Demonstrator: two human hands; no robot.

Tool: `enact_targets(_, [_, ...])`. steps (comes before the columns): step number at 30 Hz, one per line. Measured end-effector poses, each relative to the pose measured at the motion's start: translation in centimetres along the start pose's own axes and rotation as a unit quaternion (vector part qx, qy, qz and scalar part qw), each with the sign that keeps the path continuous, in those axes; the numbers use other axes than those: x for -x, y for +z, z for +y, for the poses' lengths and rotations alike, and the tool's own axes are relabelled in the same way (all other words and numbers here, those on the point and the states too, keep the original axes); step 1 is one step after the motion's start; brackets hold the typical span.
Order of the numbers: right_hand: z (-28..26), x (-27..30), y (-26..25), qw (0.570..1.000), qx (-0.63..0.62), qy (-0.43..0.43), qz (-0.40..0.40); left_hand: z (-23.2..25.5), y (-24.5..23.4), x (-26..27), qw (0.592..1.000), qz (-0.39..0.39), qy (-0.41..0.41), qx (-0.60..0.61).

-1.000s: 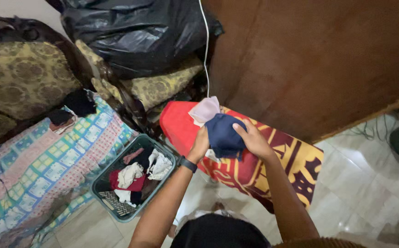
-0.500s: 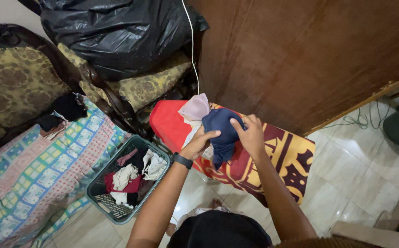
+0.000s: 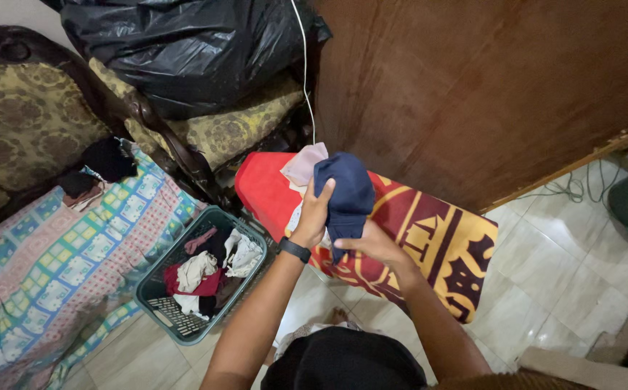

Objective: The person sorts and folds several pieces of clothing, including a bra and small garments, by picking them one at a time from a basket and placing them on a red and yellow mat.

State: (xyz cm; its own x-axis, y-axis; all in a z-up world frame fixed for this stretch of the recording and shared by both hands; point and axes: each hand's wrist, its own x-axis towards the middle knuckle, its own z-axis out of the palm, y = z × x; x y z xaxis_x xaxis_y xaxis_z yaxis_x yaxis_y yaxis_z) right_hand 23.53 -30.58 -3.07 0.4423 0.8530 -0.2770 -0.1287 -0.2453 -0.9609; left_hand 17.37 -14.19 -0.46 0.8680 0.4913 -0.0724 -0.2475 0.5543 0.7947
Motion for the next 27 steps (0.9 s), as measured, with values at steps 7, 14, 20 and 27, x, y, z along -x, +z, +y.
enact_targets(7, [7.3, -1.2, -0.8, 0.993, 0.001, 0.097, -0.071, 1.8, 1.2, 0.7, 0.997, 0.003, -0.072, 0.025])
enact_targets(14, [7.9, -4.0, -7.7, 0.968, 0.246, -0.041, -0.022, 0.5, -0.9, 2.5, 0.969, -0.068, -0.161, -0.176])
enact_targets(20, [0.0, -3.6, -5.1, 0.941, 0.293, -0.165, 0.025, -1.0, -2.3, 2.0, 0.986, -0.022, -0.112, -0.122])
enact_targets(27, [-2.8, -3.1, -4.6, 0.882, 0.362, -0.286, 0.099, -1.8, -2.2, 1.6, 0.991, 0.017, -0.107, -0.073])
